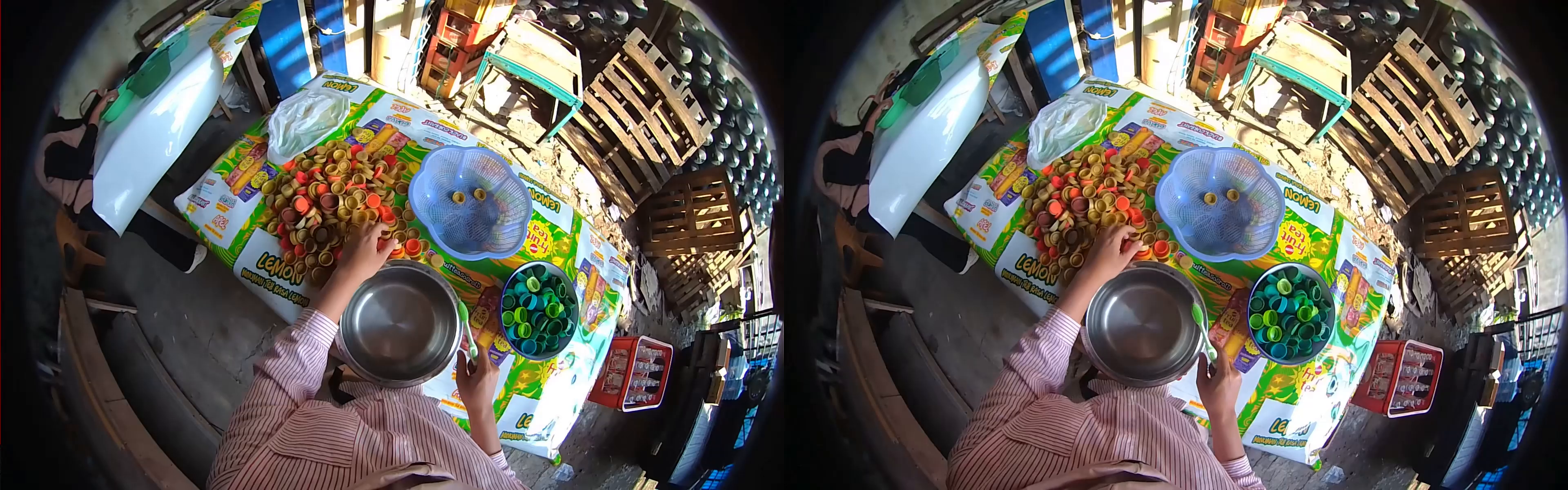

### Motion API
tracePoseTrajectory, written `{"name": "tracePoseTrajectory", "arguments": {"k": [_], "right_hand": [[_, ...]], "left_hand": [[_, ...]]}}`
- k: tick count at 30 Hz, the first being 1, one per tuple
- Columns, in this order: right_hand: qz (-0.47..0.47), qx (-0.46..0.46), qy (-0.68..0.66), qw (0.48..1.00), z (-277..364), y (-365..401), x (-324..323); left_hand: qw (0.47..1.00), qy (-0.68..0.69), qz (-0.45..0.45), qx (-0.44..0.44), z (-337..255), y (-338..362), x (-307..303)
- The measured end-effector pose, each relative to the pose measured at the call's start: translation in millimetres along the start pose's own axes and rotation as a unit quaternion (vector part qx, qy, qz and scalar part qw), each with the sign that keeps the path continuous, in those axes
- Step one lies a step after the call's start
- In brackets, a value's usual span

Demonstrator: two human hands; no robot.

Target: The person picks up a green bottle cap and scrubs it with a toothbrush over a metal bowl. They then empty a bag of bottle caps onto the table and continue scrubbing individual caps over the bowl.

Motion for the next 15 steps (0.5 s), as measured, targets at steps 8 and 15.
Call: {"name": "tracePoseTrajectory", "arguments": {"k": [8, 15], "right_hand": [[-0.022, 0.036, -0.028, 0.999, -5.5, 20.8, -6.9], [-0.043, -0.002, -0.028, 0.999, 7.8, 3.4, -7.6]], "left_hand": [[0.988, -0.015, 0.152, -0.017, 7.3, -26.7, 35.0], [0.981, 0.026, 0.185, 0.045, 5.2, -21.1, 39.1]]}}
Point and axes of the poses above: each hand's wrist, its own y-axis away from the middle knuckle, its own x-axis out of the palm, z = x × y, the point moved 8 cm from there along -y, towards the middle knuckle, and after that the axes turned 6 degrees about x, right-handed, at the moved point
